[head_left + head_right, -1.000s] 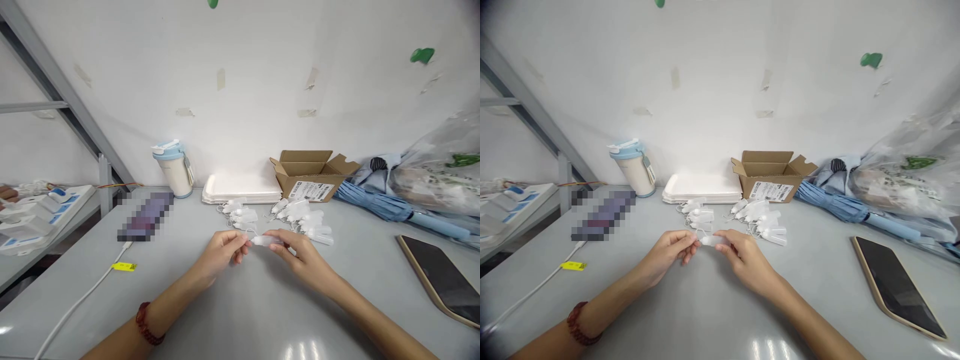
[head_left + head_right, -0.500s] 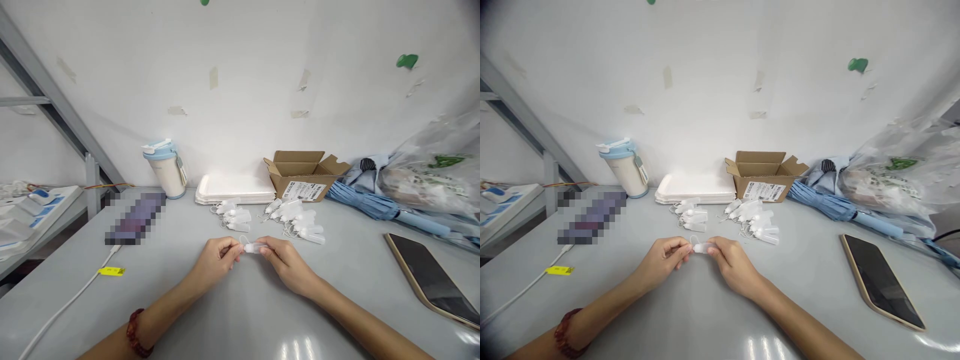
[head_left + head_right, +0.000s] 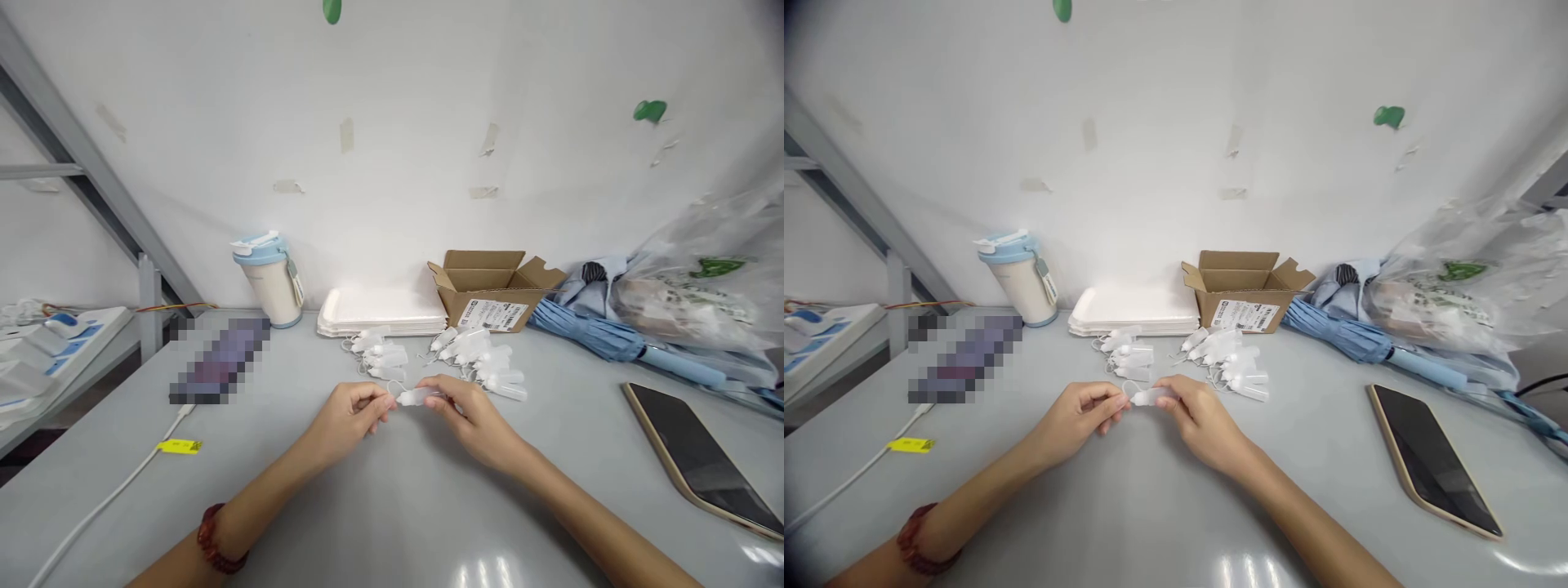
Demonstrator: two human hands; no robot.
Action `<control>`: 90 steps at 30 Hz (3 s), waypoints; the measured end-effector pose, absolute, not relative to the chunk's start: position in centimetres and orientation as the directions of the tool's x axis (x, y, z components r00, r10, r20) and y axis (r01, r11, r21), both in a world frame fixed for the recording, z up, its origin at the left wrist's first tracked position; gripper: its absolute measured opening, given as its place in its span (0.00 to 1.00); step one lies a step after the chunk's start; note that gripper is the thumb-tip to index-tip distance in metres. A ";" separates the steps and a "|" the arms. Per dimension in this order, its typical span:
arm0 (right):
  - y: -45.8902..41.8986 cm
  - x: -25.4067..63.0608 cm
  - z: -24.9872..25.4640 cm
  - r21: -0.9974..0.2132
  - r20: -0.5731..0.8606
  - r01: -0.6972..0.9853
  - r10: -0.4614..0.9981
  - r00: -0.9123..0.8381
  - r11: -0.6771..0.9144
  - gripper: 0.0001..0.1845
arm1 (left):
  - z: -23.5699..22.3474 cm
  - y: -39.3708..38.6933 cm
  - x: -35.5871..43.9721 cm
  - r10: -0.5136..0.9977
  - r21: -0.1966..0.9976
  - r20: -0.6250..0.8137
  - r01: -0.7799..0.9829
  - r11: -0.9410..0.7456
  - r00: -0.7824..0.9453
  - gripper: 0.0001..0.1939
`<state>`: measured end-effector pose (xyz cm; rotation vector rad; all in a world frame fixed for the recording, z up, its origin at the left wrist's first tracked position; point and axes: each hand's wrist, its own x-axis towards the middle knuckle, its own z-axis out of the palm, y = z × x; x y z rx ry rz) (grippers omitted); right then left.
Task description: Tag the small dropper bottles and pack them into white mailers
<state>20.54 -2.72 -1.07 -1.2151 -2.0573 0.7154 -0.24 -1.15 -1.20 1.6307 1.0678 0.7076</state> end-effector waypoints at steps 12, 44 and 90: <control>-2.6 20.9 -0.8 -0.735 0.275 0.534 0.903 -0.329 0.418 0.12 | -1.5 -0.5 -0.6 0.907 0.976 -0.036 0.209 -0.058 0.420 0.15; -3.3 20.3 -1.8 -0.712 0.236 0.544 0.881 -0.411 0.444 0.14 | -2.4 -1.7 0.1 0.872 0.964 -0.144 0.266 0.017 0.467 0.13; 1.5 30.6 -0.8 -0.413 0.263 0.874 0.952 -0.155 0.257 0.05 | -1.9 0.8 -1.8 0.965 0.751 0.047 0.628 -0.204 0.257 0.14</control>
